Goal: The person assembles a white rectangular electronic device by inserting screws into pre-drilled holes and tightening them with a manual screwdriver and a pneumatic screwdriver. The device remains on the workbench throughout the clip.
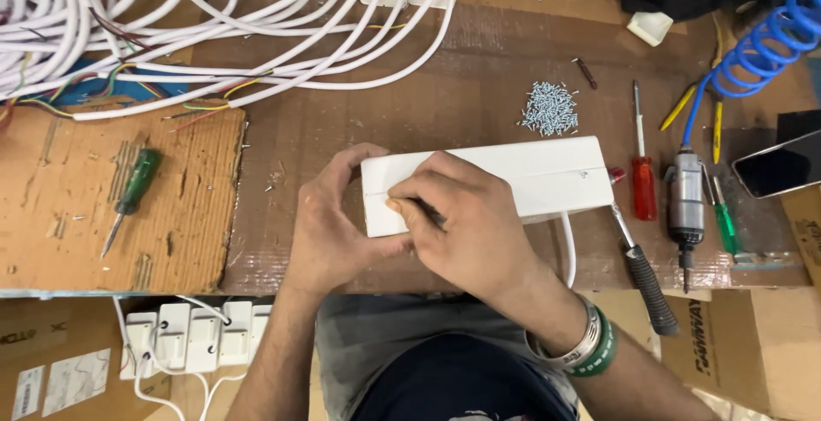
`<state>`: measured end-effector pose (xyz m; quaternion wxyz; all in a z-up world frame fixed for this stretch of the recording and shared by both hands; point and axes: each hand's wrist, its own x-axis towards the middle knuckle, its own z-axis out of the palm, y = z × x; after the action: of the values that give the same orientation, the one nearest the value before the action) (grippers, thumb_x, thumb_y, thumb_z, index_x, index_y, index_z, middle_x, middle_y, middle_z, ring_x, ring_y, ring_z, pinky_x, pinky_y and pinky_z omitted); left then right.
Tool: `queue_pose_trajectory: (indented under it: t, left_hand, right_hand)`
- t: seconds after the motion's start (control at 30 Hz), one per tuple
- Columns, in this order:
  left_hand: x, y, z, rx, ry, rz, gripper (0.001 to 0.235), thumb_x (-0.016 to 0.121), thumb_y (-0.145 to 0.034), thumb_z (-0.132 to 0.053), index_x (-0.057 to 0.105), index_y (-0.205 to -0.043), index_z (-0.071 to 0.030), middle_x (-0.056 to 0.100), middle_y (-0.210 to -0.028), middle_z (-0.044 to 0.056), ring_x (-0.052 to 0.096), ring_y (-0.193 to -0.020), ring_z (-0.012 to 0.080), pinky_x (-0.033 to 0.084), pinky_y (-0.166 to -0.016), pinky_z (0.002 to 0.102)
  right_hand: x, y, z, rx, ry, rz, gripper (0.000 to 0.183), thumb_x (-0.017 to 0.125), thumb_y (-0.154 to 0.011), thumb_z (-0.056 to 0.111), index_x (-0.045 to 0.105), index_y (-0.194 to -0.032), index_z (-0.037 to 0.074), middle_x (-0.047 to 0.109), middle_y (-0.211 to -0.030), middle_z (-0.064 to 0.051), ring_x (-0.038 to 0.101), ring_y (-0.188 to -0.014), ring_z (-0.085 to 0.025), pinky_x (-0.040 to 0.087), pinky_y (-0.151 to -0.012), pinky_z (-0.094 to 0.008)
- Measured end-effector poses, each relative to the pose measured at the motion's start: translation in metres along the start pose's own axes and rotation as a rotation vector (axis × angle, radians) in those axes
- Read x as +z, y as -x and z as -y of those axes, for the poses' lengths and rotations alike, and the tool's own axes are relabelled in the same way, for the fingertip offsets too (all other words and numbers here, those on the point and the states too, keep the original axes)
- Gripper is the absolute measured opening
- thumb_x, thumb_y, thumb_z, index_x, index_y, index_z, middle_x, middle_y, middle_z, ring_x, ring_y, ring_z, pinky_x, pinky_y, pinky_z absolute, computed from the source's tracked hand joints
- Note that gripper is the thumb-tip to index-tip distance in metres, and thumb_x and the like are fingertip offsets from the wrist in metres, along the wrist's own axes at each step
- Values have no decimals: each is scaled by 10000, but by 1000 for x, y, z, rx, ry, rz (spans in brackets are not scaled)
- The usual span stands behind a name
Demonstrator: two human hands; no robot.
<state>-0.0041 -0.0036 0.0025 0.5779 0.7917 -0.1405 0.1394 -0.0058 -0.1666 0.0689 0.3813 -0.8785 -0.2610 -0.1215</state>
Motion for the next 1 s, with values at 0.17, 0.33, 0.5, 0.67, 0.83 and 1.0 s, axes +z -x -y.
queue_pose_trajectory:
  t: [0.17, 0.33, 0.5, 0.67, 0.83, 1.0]
  left_hand:
    - [2, 3, -2, 7, 39, 1, 819, 920, -518, -89, 586, -1255, 35, 710, -1168, 137, 705, -1028, 231, 563, -975, 336]
    - [1, 2, 4, 25, -17, 4, 895, 1005, -511, -203, 567, -1265, -1, 718, -1120, 118, 720, -974, 214, 594, -917, 336]
    - [3, 3, 4, 18, -17, 35, 900, 999, -528, -182, 539, -1280, -4, 704, -1134, 133, 720, -1009, 233, 588, -963, 371]
    - [7, 4, 0, -49, 27, 74, 892, 964, -552, -171, 525, -1308, 7, 657, -1214, 154, 683, -1091, 274, 547, -1012, 391]
    - [5, 7, 13, 12, -19, 75, 984, 956, -528, -101, 455, -1356, 78, 619, -1226, 234, 682, -1139, 342, 571, -1077, 493]
    - [5, 8, 12, -161, -72, 76, 1038, 958, -451, -86, 470, -1357, 58, 640, -1198, 220, 692, -1121, 330, 565, -1061, 496]
  right_hand:
    - [-15, 14, -3, 61, 14, 84, 296, 781, -806, 142, 705, -1067, 25, 661, -984, -49, 631, -742, -170, 517, -646, -285]
    - [-40, 42, -17, 134, -14, 36, 422, 846, -757, 77, 714, -1152, 13, 691, -1078, -88, 697, -809, -149, 635, -723, -212]
    - [-65, 70, -28, 341, 116, -80, 299, 822, -765, 2, 751, -1055, -18, 710, -1006, -85, 638, -720, -142, 520, -633, -248]
    - [-91, 105, -76, 352, 311, -193, 202, 800, -807, 22, 760, -997, -37, 737, -961, -119, 622, -675, -181, 486, -592, -267]
    - [-105, 176, -163, 578, 617, -181, 373, 740, -774, 53, 713, -1145, 15, 668, -1020, -133, 661, -823, -331, 535, -711, -420]
    - [-104, 204, -209, 636, 646, -325, 221, 738, -907, 131, 712, -1094, 18, 687, -1004, -190, 663, -732, -363, 537, -641, -447]
